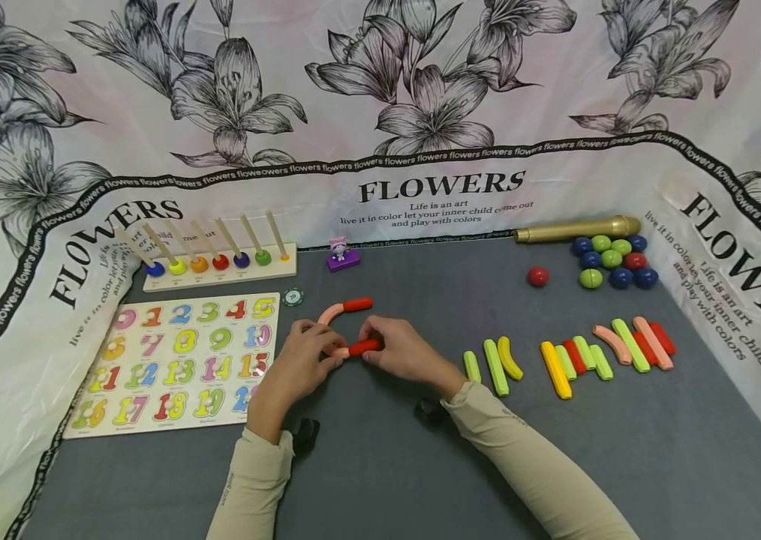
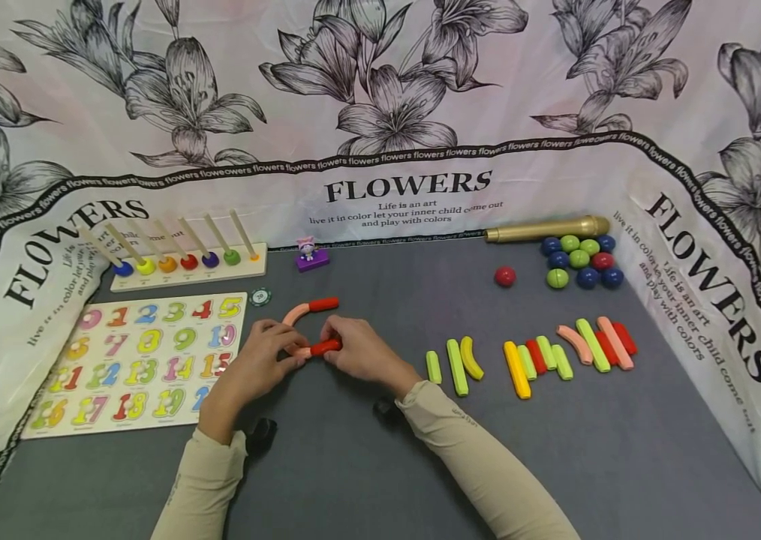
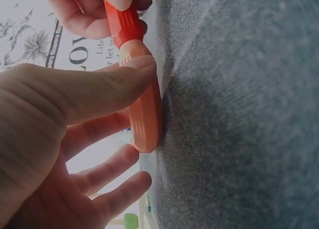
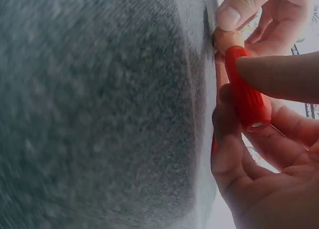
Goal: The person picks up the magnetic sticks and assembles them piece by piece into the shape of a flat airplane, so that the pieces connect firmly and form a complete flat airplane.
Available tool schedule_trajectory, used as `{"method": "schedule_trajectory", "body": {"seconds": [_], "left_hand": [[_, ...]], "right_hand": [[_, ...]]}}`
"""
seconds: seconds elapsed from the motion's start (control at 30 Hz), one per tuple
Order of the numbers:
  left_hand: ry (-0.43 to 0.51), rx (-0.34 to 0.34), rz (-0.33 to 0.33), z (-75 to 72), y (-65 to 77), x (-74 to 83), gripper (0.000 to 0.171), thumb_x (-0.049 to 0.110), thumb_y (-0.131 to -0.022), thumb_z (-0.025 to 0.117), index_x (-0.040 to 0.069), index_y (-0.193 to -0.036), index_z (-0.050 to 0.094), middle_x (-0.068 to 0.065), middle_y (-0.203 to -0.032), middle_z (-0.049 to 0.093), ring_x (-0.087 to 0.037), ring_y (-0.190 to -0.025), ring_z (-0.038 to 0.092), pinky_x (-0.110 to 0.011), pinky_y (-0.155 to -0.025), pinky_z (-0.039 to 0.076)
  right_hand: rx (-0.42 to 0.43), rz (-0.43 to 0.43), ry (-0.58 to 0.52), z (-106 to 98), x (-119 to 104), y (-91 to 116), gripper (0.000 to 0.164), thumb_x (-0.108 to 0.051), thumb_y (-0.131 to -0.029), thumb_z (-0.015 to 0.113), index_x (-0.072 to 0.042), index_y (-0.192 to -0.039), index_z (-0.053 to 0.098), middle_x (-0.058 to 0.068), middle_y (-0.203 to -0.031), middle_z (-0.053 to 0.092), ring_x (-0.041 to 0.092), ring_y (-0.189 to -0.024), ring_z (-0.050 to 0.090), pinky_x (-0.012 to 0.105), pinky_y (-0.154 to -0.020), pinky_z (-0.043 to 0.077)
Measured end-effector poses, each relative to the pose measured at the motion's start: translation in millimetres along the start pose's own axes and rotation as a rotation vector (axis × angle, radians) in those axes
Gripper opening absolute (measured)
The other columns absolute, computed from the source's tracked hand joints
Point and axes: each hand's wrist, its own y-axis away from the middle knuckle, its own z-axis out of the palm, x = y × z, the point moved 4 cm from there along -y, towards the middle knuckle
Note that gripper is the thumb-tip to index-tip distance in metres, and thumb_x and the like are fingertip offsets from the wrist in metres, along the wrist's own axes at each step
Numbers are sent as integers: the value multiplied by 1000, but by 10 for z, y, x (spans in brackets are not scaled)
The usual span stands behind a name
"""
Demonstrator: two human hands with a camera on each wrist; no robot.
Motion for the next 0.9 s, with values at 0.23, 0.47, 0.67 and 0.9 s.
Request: {"method": "schedule_trajectory", "body": {"seconds": [0.23, 0.47, 0.67, 0.9], "left_hand": [[-32, -7, 18, 8, -5, 18, 18, 15, -97, 82, 7, -113, 79, -12, -121, 72, -45, -135, 46, -63, -111, 41], [-32, -12, 12, 16, 12, 9, 18, 13, -96, 83, 6, -112, 80, -12, -120, 72, -44, -135, 45, -60, -112, 42], [-27, -20, -8, 15, 16, 6, 19, 10, -96, 83, 6, -114, 80, -13, -124, 70, -44, -137, 44, -61, -113, 41], [5, -47, -46, 25, 22, -2, 24, 12, -97, 81, 6, -121, 80, -14, -132, 67, -44, -141, 41, -62, -113, 41]], "right_hand": [[-16, -37, 143, -1, -3, 28, 13, -2, -96, 79, -6, -106, 71, 5, -97, 68, 22, -86, 58, 41, -83, 53], [-24, -48, 243, -34, -14, 62, 10, -6, -97, 79, -8, -103, 72, 3, -97, 67, 23, -90, 56, 42, -84, 50], [-33, -41, 261, -181, -5, 110, 11, -12, -98, 80, -8, -105, 72, 3, -104, 68, 24, -97, 57, 41, -88, 52], [68, -4, 263, -652, 177, 233, 14, -9, -98, 78, -2, -110, 75, 8, -106, 70, 29, -102, 63, 48, -91, 53]]}}
